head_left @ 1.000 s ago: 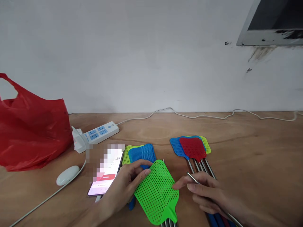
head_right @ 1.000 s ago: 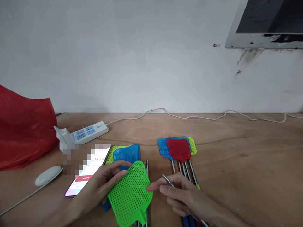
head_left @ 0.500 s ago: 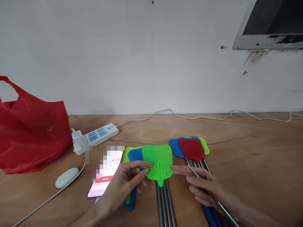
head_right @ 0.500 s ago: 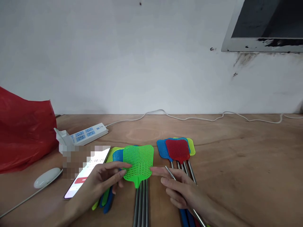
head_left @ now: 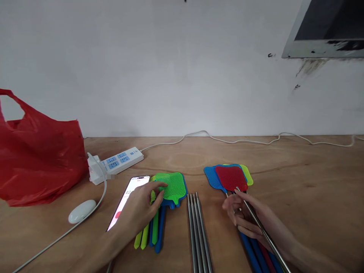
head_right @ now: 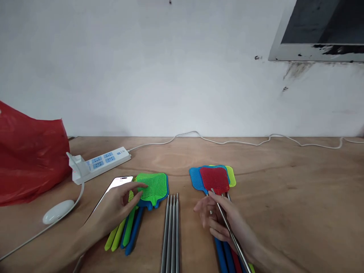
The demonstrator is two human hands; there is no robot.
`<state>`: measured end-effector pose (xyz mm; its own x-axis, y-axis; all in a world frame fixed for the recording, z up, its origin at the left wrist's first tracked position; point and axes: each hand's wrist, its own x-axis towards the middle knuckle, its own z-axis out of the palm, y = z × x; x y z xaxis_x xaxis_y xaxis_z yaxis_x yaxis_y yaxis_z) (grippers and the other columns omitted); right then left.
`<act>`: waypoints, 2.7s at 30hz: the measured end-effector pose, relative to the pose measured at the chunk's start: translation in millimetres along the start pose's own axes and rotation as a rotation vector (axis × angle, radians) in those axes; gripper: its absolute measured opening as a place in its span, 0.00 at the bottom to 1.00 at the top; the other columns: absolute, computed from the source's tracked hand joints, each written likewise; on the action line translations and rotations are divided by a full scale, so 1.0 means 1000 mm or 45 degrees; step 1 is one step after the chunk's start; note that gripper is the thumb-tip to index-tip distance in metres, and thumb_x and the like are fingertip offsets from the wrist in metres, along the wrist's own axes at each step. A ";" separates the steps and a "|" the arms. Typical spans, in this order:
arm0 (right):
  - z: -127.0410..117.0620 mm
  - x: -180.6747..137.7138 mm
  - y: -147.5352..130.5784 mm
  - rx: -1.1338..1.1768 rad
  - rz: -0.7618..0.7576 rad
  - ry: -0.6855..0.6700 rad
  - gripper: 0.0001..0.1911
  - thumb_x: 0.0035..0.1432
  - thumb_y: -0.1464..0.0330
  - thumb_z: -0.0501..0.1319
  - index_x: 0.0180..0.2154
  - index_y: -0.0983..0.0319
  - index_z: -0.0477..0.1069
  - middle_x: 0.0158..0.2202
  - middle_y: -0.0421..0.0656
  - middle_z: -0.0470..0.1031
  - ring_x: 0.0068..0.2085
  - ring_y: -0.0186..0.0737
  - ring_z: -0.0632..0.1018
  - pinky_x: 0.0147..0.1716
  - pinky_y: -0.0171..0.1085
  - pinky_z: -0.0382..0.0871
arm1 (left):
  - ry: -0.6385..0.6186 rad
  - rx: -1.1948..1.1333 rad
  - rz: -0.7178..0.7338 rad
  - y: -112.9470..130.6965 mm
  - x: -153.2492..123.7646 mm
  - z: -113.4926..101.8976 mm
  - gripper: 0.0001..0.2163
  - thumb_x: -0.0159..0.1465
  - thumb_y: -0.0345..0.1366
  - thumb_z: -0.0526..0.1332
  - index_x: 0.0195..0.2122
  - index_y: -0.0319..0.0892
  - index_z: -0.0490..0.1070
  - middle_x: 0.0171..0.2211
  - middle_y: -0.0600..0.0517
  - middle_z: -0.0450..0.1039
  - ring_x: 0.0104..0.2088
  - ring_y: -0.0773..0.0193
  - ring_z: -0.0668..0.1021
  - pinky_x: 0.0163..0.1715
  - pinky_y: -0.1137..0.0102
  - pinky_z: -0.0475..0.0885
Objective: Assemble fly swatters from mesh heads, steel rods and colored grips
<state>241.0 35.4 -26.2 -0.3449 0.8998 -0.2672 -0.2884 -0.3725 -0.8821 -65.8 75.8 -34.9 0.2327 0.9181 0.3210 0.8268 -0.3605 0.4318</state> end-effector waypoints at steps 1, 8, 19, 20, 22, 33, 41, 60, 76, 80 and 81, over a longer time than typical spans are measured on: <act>0.000 0.000 0.000 0.004 0.001 0.013 0.24 0.56 0.48 0.63 0.28 0.64 0.77 0.18 0.36 0.69 0.13 0.20 0.47 0.13 0.31 0.37 | 0.000 0.055 0.030 -0.002 0.000 0.001 0.13 0.67 0.39 0.55 0.45 0.44 0.78 0.29 0.52 0.75 0.24 0.60 0.72 0.27 0.68 0.64; 0.001 0.001 0.001 -0.149 -0.155 0.257 0.29 0.55 0.44 0.63 0.19 0.62 0.67 0.15 0.36 0.63 0.18 0.28 0.62 0.19 0.31 0.52 | 0.006 0.132 0.178 0.004 -0.005 0.001 0.12 0.70 0.36 0.52 0.43 0.44 0.76 0.37 0.49 0.74 0.34 0.56 0.77 0.31 0.66 0.67; -0.006 0.008 0.007 -0.559 -0.149 0.193 0.27 0.57 0.42 0.60 0.39 0.60 0.67 0.19 0.34 0.70 0.13 0.26 0.60 0.11 0.27 0.50 | -0.202 -0.062 0.585 0.029 -0.014 -0.003 0.10 0.72 0.30 0.51 0.40 0.43 0.73 0.33 0.51 0.74 0.34 0.59 0.76 0.34 0.67 0.67; -0.005 0.008 0.007 -0.580 -0.169 0.183 0.29 0.56 0.43 0.62 0.44 0.60 0.66 0.22 0.34 0.72 0.14 0.27 0.63 0.11 0.27 0.53 | -0.205 -0.062 0.599 0.029 -0.015 -0.002 0.10 0.72 0.30 0.52 0.40 0.43 0.73 0.33 0.51 0.74 0.34 0.59 0.76 0.34 0.67 0.67; -0.004 0.008 0.008 -0.596 -0.198 0.168 0.36 0.54 0.45 0.65 0.55 0.61 0.62 0.26 0.36 0.74 0.17 0.30 0.67 0.12 0.29 0.61 | -0.226 -0.049 0.605 0.030 -0.016 -0.001 0.10 0.71 0.30 0.52 0.39 0.43 0.73 0.32 0.51 0.73 0.34 0.58 0.75 0.34 0.66 0.67; -0.012 0.011 0.022 -0.590 -0.218 0.094 0.53 0.53 0.51 0.69 0.70 0.56 0.44 0.26 0.32 0.66 0.21 0.32 0.71 0.14 0.30 0.67 | -0.363 -0.017 0.667 0.035 -0.021 0.000 0.11 0.71 0.29 0.51 0.38 0.42 0.73 0.33 0.50 0.73 0.35 0.57 0.74 0.35 0.64 0.67; -0.009 0.010 0.025 -0.753 -0.274 0.085 0.49 0.60 0.52 0.64 0.72 0.57 0.39 0.26 0.31 0.61 0.21 0.30 0.64 0.17 0.30 0.60 | -0.353 -0.003 0.691 0.035 -0.021 0.003 0.11 0.70 0.29 0.52 0.37 0.43 0.73 0.32 0.50 0.73 0.34 0.58 0.73 0.34 0.66 0.67; -0.016 0.006 0.016 -1.555 -0.783 0.273 0.09 0.68 0.65 0.55 0.43 0.56 0.74 0.31 0.42 0.76 0.31 0.40 0.75 0.31 0.39 0.67 | -0.474 -0.008 0.657 0.034 -0.022 0.006 0.10 0.71 0.29 0.52 0.39 0.42 0.73 0.35 0.49 0.73 0.37 0.56 0.73 0.38 0.64 0.66; -0.036 0.013 0.023 -2.382 -0.747 0.589 0.13 0.59 0.65 0.58 0.23 0.58 0.61 0.20 0.40 0.70 0.22 0.41 0.73 0.24 0.37 0.47 | -0.446 -0.021 0.684 0.034 -0.023 0.005 0.10 0.72 0.29 0.51 0.38 0.42 0.72 0.34 0.50 0.72 0.36 0.57 0.72 0.37 0.64 0.66; -0.033 0.014 0.021 -2.204 -0.699 0.538 0.13 0.56 0.67 0.58 0.21 0.58 0.59 0.19 0.40 0.70 0.23 0.40 0.72 0.24 0.37 0.50 | -0.451 -0.017 0.685 0.034 -0.023 0.006 0.10 0.72 0.29 0.52 0.38 0.42 0.72 0.35 0.51 0.72 0.36 0.58 0.72 0.37 0.64 0.66; -0.031 0.014 0.021 -2.110 -0.693 0.522 0.14 0.56 0.66 0.58 0.21 0.58 0.59 0.19 0.39 0.68 0.22 0.39 0.70 0.24 0.37 0.51 | -0.447 -0.017 0.687 0.033 -0.023 0.006 0.10 0.72 0.29 0.52 0.38 0.42 0.72 0.35 0.51 0.72 0.36 0.58 0.72 0.37 0.64 0.66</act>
<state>258.4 47.3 -60.2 -0.2308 0.9206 0.3151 0.9133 0.3166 -0.2560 -40.3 43.8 -33.0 0.7697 0.6057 0.2018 0.5409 -0.7865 0.2981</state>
